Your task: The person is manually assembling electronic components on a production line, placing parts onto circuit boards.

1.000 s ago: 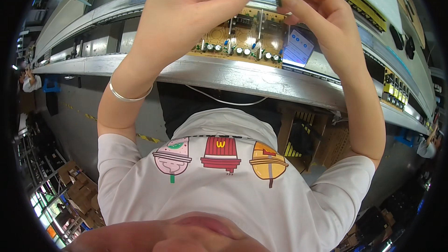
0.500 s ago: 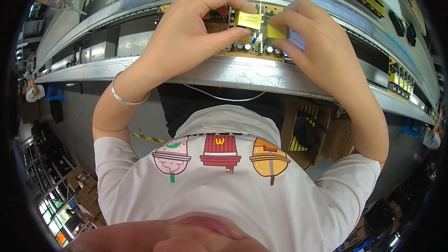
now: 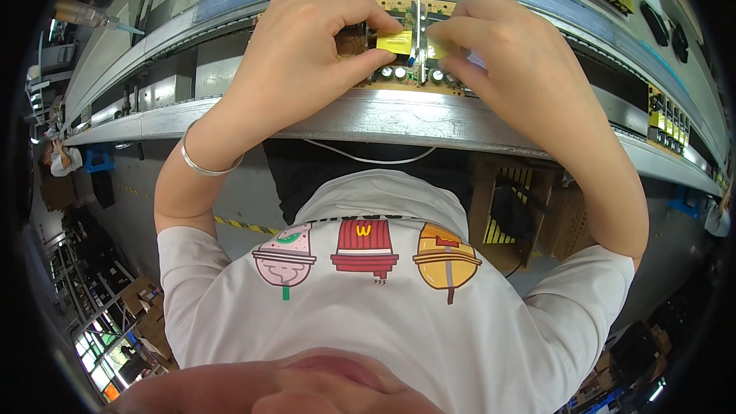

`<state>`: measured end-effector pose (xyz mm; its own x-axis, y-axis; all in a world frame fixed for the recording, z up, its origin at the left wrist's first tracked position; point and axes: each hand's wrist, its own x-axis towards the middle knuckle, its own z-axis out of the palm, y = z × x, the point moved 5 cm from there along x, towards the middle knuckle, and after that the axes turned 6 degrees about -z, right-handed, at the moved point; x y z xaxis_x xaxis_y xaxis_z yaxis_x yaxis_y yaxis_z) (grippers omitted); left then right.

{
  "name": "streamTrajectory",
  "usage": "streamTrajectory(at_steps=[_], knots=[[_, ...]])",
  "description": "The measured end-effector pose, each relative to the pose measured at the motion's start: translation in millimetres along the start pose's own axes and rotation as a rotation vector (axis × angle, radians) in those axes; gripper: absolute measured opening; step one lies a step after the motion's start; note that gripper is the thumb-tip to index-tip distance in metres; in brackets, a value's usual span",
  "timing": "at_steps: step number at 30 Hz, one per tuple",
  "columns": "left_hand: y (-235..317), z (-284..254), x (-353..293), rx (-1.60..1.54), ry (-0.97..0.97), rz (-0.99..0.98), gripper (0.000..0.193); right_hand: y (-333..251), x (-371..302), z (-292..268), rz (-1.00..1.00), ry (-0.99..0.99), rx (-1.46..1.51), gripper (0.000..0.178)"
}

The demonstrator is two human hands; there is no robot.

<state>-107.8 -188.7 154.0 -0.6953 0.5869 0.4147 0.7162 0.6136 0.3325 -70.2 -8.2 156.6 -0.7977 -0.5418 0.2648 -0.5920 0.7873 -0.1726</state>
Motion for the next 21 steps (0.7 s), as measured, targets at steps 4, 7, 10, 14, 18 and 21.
streamTrajectory(at_steps=[4, 7, 10, 14, 18, 21], knots=[[-1.7, -4.0, 0.7, 0.046, -0.049, -0.014, 0.014, -1.0, 1.5, 2.0, -0.015, 0.053, -0.002, 0.011], [-3.2, -6.5, 1.0, 0.072, -0.084, -0.034, 0.013, -1.5, 2.6, 2.9, -0.03, 0.064, 0.003, 0.011], [-4.0, -6.4, 0.2, 0.071, -0.081, -0.036, 0.013, -2.4, 3.5, 3.1, -0.03, 0.072, 0.016, 0.01], [-5.8, -5.8, 0.9, 0.06, -0.078, -0.034, 0.013, -2.9, 3.7, 2.9, -0.026, 0.076, 0.027, 0.01], [-6.4, -5.6, 1.5, 0.037, -0.08, -0.028, 0.013, -3.4, 3.3, 2.9, -0.02, 0.07, 0.027, 0.01], [-5.7, -6.4, 1.0, 0.041, -0.095, -0.049, 0.013, -4.3, 3.4, 2.9, -0.014, 0.072, 0.03, 0.01]])
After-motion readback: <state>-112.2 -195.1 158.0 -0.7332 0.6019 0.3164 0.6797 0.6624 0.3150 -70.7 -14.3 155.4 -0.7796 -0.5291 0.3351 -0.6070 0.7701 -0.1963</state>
